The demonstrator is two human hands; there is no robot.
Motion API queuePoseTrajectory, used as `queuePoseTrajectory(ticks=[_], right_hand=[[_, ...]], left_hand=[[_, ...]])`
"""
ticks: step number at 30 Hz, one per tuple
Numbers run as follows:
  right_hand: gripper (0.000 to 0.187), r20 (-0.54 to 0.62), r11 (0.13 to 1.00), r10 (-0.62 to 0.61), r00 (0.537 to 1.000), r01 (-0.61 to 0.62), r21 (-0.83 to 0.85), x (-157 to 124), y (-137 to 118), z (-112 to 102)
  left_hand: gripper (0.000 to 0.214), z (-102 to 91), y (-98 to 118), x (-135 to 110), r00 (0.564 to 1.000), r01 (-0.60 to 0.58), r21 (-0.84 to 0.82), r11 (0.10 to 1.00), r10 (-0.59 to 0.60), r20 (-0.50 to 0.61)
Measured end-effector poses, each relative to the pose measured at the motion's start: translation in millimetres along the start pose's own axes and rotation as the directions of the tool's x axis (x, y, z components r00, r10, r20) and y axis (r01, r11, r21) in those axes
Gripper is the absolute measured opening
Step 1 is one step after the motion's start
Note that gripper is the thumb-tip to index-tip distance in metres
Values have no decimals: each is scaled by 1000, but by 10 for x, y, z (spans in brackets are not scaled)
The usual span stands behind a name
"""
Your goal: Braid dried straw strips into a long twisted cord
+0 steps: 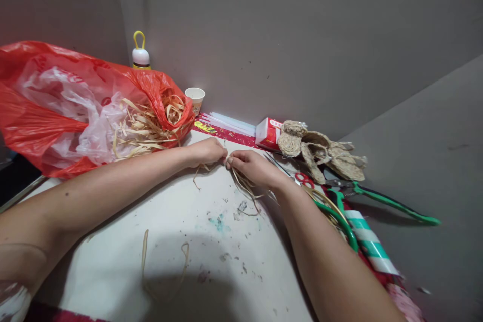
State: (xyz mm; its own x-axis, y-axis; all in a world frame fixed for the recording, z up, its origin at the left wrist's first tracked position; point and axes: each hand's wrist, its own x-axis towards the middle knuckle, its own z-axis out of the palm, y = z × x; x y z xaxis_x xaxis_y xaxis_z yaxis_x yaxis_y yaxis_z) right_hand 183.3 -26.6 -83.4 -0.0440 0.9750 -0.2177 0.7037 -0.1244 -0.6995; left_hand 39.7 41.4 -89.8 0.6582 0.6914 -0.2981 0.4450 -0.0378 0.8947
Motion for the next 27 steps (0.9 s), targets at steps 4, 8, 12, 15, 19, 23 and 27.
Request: queuePoseTrajectory(ticks=[4,8,12,15,19,23,27], right_hand=[[19,-84,970,-73,994,51,-239,0,-35,33],[20,-112,904,-141,984,81,-420,14,-3,72],[22,-129,854,-139,982,53,-518,20,25,91],[23,-135,826,-137,981,38,-563,7,7,92],[24,-132,811,-123,984,23,-585,-22,-36,75],[21,-108,859,-106,988,36,-511,-48,-62,1],[20,-110,922,-48,993,2,-387,-87,-127,-85]], left_hand=[[18,15,-11,2,1000,-10,5,1000,10,-16],[16,34,-16,6,999,-11,31,999,13,-53],[15,29,7,-15,998,9,28,1000,-7,-57],[16,19,37,-43,999,24,4,1000,-24,-25],[15,22,52,-53,999,25,14,1000,-25,-37],[15,34,41,-32,997,29,15,999,-28,-69],[17,38,44,-34,997,45,-8,999,-45,-66]])
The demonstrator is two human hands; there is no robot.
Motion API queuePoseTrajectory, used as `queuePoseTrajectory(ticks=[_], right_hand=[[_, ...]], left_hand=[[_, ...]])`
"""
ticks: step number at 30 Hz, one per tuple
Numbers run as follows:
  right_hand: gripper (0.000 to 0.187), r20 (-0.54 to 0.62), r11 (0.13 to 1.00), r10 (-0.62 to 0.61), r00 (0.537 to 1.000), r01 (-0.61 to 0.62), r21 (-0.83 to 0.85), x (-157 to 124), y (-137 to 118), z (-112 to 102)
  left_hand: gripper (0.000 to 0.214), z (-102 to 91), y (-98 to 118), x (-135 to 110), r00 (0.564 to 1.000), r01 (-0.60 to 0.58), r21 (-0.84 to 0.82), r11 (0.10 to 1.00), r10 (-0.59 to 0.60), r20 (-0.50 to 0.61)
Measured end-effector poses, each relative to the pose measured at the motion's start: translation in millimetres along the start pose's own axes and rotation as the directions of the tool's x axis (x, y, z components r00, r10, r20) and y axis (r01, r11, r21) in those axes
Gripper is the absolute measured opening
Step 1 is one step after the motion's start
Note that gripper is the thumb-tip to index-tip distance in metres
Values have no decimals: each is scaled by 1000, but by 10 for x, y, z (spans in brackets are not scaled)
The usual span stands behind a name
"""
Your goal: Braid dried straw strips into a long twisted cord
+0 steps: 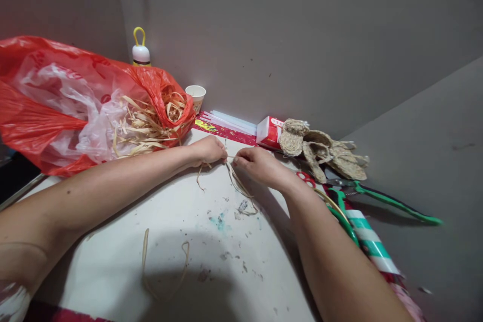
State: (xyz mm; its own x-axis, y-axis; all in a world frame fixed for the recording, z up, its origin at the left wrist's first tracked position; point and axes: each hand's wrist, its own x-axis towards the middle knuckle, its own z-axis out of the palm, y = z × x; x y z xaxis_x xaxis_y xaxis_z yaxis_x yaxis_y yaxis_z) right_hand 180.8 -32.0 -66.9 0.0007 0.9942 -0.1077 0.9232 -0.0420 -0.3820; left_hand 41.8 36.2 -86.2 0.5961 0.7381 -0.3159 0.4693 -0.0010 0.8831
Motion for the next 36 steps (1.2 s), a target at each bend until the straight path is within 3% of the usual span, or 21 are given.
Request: queuePoseTrajectory(ticks=[4,8,13,20,24,26,27,29,30,31,32,33,34,35,36], right_hand=[[21,51,987,57,997,-64,145,-43,-121,-41],[20,82,978,65,995,-79,193,-72,-263,66],[24,28,998,-5,1000,7,-67,-99,-334,252],[31,8,950,26,1000,-22,-310,-164,-435,308],[31,122,938,-57,991,95,-334,-344,-715,298],[28,261,934,-156,953,228,-275,-487,-866,244],[25,359,929,-227,905,312,-199,-555,-920,198],[22,544,886,-437,716,449,120,-646,-951,84],[24,593,867,-495,636,403,292,-653,-918,26],[27,587,854,-513,627,304,422,-629,-854,-24],[29,522,837,-490,698,210,505,-574,-760,-59],[30,369,820,-396,841,143,555,-493,-645,-74],[32,128,794,-225,966,105,599,-394,-519,-68],[31,-104,769,-30,994,89,633,-285,-394,-43],[28,-275,734,153,949,77,675,-178,-281,-2]], left_hand=[[19,-4,-18,1,1000,2,-37,999,-2,11],[16,-11,-61,40,999,-16,-93,996,20,36],[16,-33,-48,57,999,13,-144,989,-6,45],[19,-52,-22,35,996,62,-257,964,-42,84],[22,-40,-17,19,995,75,-279,957,-55,81],[22,-42,-14,22,995,86,-289,953,-68,73],[21,-46,-13,27,995,93,-294,951,-76,71],[20,-57,-12,34,993,108,-317,942,-87,78],[19,-63,-10,36,992,113,-328,938,-89,89],[19,-69,-8,35,991,116,-339,934,-87,98],[20,-75,-5,32,991,114,-350,930,-82,104],[22,-80,-1,27,991,111,-357,928,-77,107],[24,-84,3,22,991,106,-362,926,-70,111],[25,-87,6,18,991,103,-366,925,-65,116],[25,-88,7,17,990,102,-369,924,-60,124]])
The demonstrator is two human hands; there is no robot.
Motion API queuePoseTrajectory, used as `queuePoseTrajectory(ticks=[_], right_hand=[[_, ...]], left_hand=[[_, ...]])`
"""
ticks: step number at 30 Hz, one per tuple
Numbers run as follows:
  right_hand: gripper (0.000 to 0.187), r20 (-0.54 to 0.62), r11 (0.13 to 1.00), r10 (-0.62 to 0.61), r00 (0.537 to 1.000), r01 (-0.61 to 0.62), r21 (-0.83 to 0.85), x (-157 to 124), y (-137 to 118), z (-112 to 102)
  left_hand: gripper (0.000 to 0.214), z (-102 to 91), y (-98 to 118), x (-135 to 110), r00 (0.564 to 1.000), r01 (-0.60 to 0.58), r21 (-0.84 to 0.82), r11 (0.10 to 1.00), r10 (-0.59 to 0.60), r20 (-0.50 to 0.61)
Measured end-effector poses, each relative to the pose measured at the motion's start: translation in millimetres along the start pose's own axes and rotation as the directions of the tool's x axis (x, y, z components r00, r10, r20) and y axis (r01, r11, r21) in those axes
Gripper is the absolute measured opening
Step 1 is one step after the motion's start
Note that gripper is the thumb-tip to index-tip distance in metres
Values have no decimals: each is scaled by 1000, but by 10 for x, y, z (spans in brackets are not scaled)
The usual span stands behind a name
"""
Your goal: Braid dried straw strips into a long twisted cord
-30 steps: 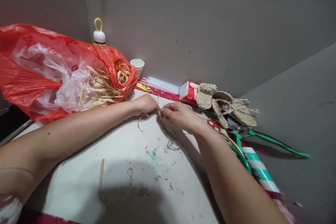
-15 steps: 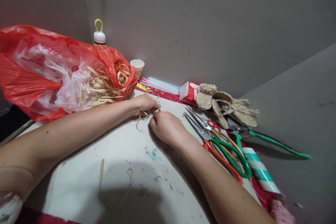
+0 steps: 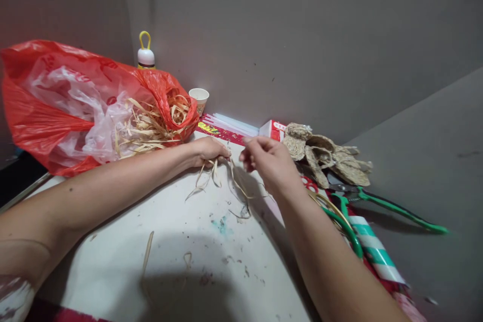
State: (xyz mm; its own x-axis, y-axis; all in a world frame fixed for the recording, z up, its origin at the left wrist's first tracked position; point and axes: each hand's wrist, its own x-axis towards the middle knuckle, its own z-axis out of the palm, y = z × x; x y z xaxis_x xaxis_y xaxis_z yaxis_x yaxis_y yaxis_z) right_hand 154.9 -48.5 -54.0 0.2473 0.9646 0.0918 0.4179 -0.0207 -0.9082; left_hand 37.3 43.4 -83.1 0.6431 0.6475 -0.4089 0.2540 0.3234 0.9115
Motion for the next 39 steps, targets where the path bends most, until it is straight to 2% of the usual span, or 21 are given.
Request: queuePoseTrajectory(ticks=[1,2,3,5,7,10,17,24,32,34,39], right_hand=[[24,-149,998,49,988,-41,56,90,108,5],[19,-168,988,130,977,-112,111,157,195,26],[16,-131,968,208,969,-185,170,198,255,59],[14,16,919,301,953,-294,263,216,294,142],[14,150,866,350,925,-380,324,188,259,213],[16,254,809,403,879,-472,350,163,205,237],[23,361,829,405,840,-503,242,257,304,76],[27,422,843,433,797,-524,125,277,302,42],[29,539,815,437,720,-570,100,310,356,-38],[25,540,802,434,721,-583,132,308,367,-41],[16,525,781,388,758,-572,249,302,403,-14]], left_hand=[[24,-1,-1,1,1000,0,-1,1000,0,8],[22,-1,-6,6,1000,-2,3,1000,2,11],[21,-1,-15,12,1000,-9,10,1000,9,12],[21,2,-39,25,999,-34,38,999,34,0],[23,9,-63,29,997,-71,71,995,73,-18],[24,22,-78,17,993,-112,106,988,114,-14],[20,-9,-4,2,992,-128,163,978,123,41],[20,-91,13,7,980,-194,274,942,172,102],[16,-107,38,-37,958,-281,510,813,274,91],[15,-114,58,-60,951,-295,561,774,295,93],[16,-132,61,-58,941,-323,633,704,309,136]])
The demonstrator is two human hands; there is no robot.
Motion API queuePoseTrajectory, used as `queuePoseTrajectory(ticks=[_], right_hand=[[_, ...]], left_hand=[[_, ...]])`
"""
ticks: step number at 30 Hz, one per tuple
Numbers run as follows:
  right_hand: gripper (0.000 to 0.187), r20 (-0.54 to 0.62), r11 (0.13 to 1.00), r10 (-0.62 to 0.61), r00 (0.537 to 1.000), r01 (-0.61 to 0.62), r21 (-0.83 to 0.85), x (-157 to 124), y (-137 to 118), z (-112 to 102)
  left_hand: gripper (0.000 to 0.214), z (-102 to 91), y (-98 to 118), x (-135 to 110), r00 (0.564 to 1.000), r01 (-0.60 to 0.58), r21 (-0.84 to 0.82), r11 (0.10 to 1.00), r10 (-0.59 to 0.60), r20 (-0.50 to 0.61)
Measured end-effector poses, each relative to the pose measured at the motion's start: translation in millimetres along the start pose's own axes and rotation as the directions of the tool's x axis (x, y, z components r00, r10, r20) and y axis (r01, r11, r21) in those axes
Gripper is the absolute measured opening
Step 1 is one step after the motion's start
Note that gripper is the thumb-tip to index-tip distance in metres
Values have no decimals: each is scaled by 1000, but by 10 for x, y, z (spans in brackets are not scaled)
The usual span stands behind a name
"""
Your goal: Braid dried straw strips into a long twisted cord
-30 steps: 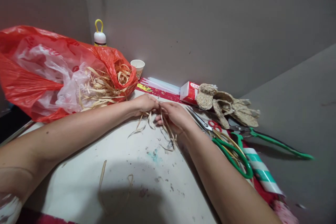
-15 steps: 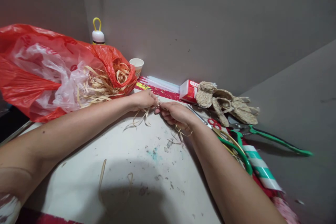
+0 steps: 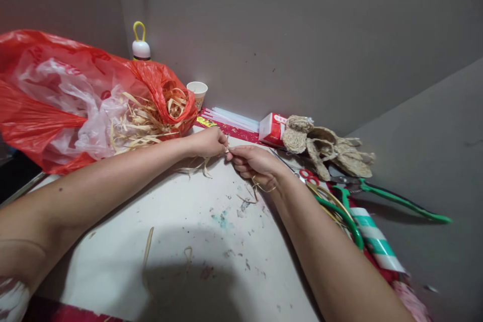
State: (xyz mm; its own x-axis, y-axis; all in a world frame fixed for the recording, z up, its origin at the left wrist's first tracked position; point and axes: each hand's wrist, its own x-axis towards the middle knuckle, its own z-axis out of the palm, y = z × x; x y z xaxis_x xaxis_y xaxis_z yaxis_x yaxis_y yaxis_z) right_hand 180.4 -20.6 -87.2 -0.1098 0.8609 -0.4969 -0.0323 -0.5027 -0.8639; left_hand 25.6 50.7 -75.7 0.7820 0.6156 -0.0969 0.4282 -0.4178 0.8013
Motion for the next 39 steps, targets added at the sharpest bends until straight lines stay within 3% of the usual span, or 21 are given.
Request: queuePoseTrajectory(ticks=[7,10,14,17,20,26,32,37,39], right_hand=[[17,-101,996,-67,993,60,-73,24,38,60],[20,-182,987,-101,978,76,-141,16,33,121],[21,-209,982,-124,970,90,-166,3,25,168],[25,-181,987,-115,977,92,-129,-2,33,157],[30,-162,991,-106,981,91,-95,-1,51,123],[28,-79,995,-102,992,102,-8,8,79,76],[28,-97,991,-135,986,134,-18,-6,72,124],[28,-81,994,-113,990,113,-11,-41,44,113],[27,-50,993,-117,992,118,17,-43,41,91]], left_hand=[[9,-12,-15,16,998,-16,128,992,23,-52],[9,-28,29,-11,997,50,122,991,-43,-61],[15,25,101,-48,985,170,-153,974,-165,46],[13,142,149,-72,957,286,-393,874,-241,162],[14,275,178,-99,940,342,-473,812,-298,169],[20,391,166,-140,956,288,-340,895,-290,48],[21,421,147,-146,967,240,-209,948,-253,-38],[18,237,179,-125,965,259,-180,949,-245,95],[14,111,185,-99,976,214,-137,967,-217,-3]])
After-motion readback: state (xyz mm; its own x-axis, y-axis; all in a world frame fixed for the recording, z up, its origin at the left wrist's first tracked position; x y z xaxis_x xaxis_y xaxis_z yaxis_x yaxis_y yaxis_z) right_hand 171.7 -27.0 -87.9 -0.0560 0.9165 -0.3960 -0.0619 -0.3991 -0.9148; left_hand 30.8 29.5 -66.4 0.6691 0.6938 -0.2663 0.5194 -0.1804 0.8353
